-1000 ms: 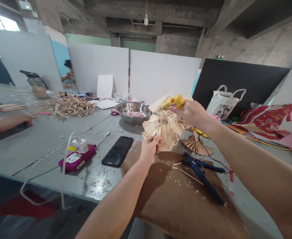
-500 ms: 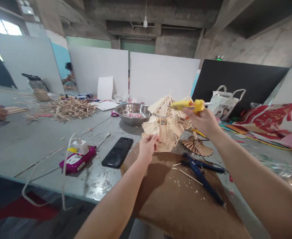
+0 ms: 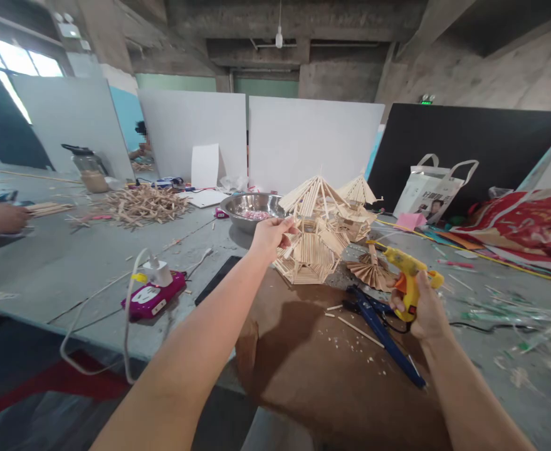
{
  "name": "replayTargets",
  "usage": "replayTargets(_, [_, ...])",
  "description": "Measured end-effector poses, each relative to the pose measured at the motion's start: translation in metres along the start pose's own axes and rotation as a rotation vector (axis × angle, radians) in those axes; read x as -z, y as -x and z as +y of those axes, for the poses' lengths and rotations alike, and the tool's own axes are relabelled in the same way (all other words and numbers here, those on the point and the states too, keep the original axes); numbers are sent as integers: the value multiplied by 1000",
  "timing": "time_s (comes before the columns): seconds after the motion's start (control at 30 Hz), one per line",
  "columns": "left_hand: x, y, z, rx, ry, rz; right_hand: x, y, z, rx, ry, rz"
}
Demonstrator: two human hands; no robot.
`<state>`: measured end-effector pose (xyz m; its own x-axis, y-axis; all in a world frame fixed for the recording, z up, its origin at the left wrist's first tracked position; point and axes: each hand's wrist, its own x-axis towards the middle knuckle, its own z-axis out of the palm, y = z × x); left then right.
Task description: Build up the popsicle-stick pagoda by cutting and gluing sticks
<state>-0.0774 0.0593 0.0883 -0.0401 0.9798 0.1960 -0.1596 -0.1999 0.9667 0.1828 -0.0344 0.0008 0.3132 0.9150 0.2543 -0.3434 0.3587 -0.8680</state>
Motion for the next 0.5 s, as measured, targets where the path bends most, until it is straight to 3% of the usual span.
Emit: replayTargets(0.5, [-10, -17, 10, 105, -56, 2, -1, 1, 1, -65, -7, -58])
